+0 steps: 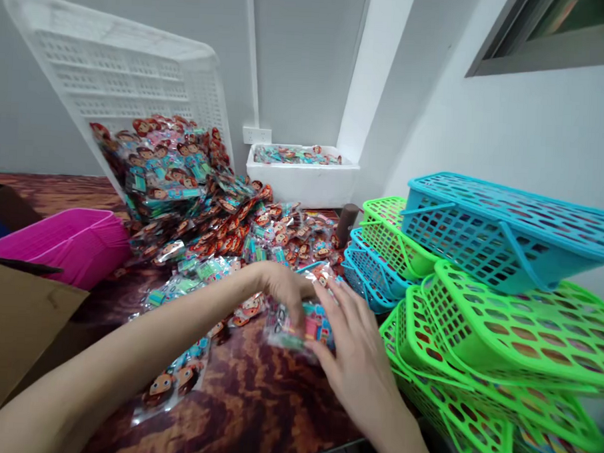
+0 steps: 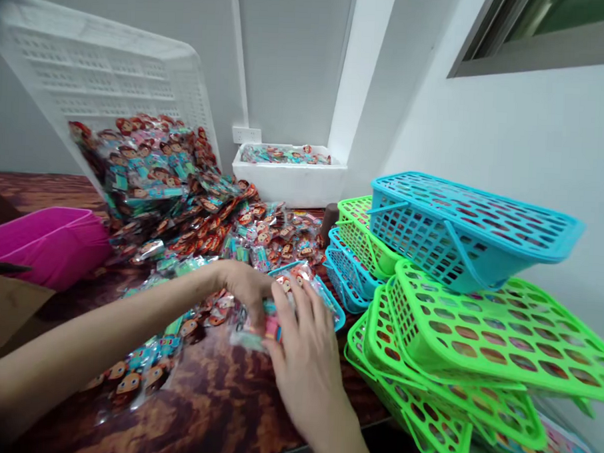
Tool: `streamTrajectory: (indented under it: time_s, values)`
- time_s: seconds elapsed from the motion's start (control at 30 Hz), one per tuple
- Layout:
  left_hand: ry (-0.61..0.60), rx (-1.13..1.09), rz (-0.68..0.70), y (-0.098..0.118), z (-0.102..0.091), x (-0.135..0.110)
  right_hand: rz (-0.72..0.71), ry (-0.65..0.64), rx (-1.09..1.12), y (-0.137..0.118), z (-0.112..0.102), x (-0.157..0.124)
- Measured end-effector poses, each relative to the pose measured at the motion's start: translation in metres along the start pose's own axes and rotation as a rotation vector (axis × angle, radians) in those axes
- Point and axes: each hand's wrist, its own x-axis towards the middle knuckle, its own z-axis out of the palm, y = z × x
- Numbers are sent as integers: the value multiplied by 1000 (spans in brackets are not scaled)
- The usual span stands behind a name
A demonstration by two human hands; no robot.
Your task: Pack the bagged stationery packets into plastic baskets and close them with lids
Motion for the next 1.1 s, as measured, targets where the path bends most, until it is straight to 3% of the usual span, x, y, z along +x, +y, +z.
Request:
streamTrajectory:
  time_s: [0.1, 0.17, 0.27, 0.33, 0.47, 0.53, 0.63, 0.8, 0.87, 0.97, 1.03, 1.1]
  values:
    - [42, -87, -24, -21, 3, 15, 189, -213, 251, 32, 11, 24]
    - [52, -182, -70, -37, -4, 17, 263, -258, 480, 54, 18, 38]
    - [138, -513, -54, -54, -19, 14, 347, -133, 724, 77, 24, 56]
    - [220, -754, -4, -63, -22, 14, 418, -34, 768, 90, 27, 70]
    - [465, -945, 154, -82, -2, 24, 445, 185, 497, 116, 34, 97]
    - [670, -797, 185, -92, 14, 33, 429, 204, 246, 125, 37, 104]
    - [945, -417, 144, -105, 31, 46, 406, 31, -78, 125, 36, 105]
    - [1095, -134, 95, -111, 28, 58, 443, -138, -521, 111, 27, 99]
    - [1129, -45, 70, -109, 24, 56, 413, -120, -596, 109, 29, 98]
    - [1164, 57, 59, -108, 30, 51, 259, -26, -584, 112, 36, 95]
    - [1217, 125, 87, -110, 45, 49, 165, -11, -552, 118, 41, 94]
    - [1344, 148, 132, -116, 66, 51, 140, -64, -496, 125, 43, 92]
